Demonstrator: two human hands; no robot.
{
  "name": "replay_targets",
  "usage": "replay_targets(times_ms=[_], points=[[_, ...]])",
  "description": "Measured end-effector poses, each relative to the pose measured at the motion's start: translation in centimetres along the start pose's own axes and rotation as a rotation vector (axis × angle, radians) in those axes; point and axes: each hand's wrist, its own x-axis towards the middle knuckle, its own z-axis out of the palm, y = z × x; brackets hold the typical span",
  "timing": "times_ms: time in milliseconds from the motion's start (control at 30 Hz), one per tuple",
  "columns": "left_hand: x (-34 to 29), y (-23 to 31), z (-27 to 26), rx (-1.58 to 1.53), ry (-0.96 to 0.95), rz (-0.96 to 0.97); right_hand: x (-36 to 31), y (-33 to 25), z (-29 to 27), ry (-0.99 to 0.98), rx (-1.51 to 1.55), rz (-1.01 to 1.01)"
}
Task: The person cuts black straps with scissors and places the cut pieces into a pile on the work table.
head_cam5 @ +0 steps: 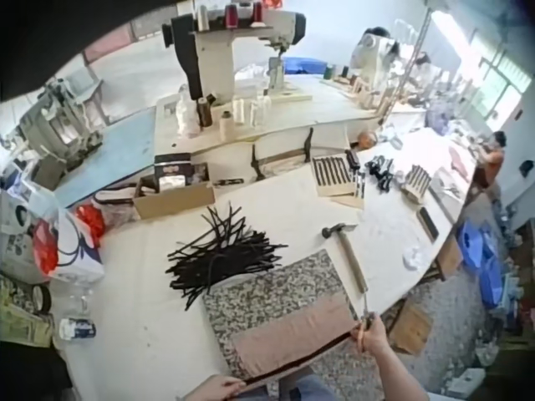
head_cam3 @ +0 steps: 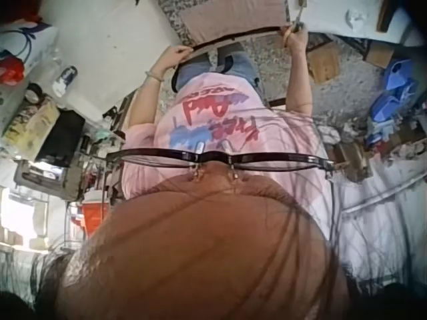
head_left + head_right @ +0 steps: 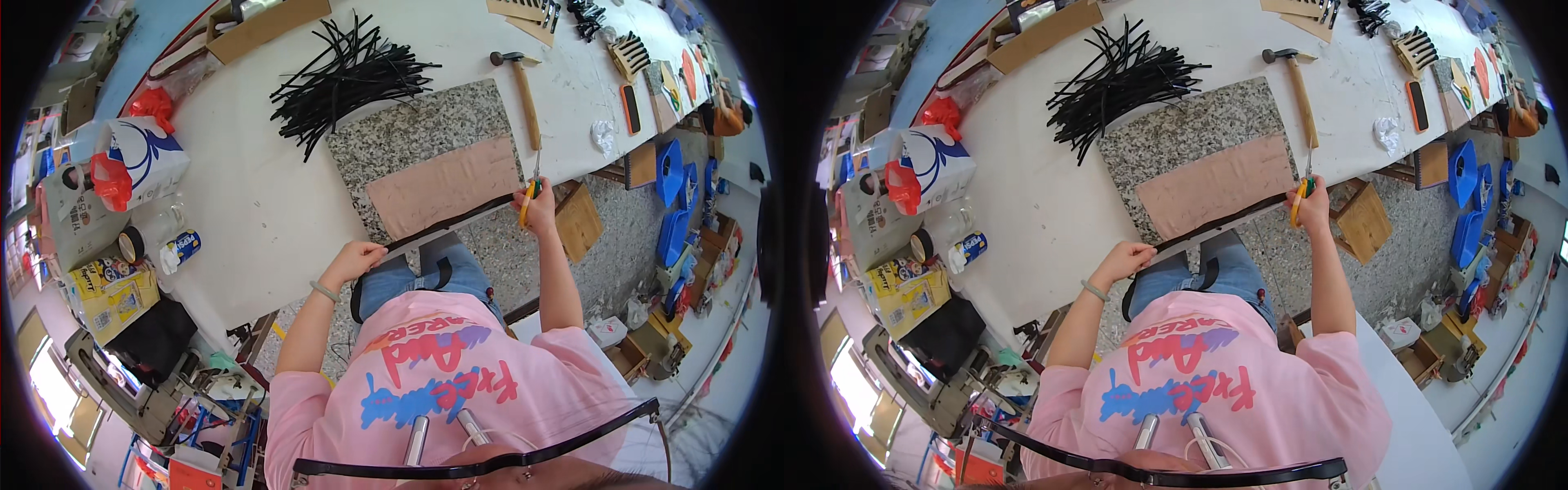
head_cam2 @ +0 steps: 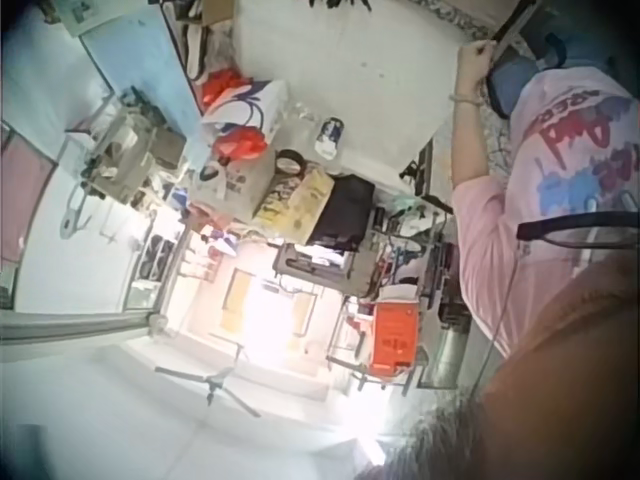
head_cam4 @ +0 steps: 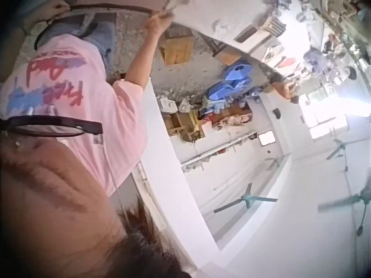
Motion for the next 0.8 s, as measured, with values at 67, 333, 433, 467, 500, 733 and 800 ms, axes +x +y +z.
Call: replay_targets(times_ms=[67,333,433,467,500,733,800], points=[[0.1,-0.5,0.2,0.032,0.046,0.004,0.5,1.1,0.4,0.009,-0.118,-0.039],[0.7,-1.5,1.7,0.105,0.369,0.238,0.0,0.0,1.3,0.039,-0.286,-0.057],[0.6,-0.7,1.7,0.100,0.368,0.178,0.1,0.2,1.0,0.028,-0.251,-0.064],[0.6,-0.7,1.8,0.102,0.372,0.178,0.1,0.2,1.0,0.030,-0.269,-0.067],[0.6,-0.7,1.9,0.112,0.386,0.164,0.1,0.1,1.1,0.027,-0.267,-0.069],[-0.3,1.0,0.9,-0.117,0.502,0.282,2.3,-4.8,2.1,0.006,0.059,-0.285],[-0.8,3.7,-0.5,-0.149,0.563,0.294,1.5,-11.5,4.1,-0.023,0.191,-0.427]])
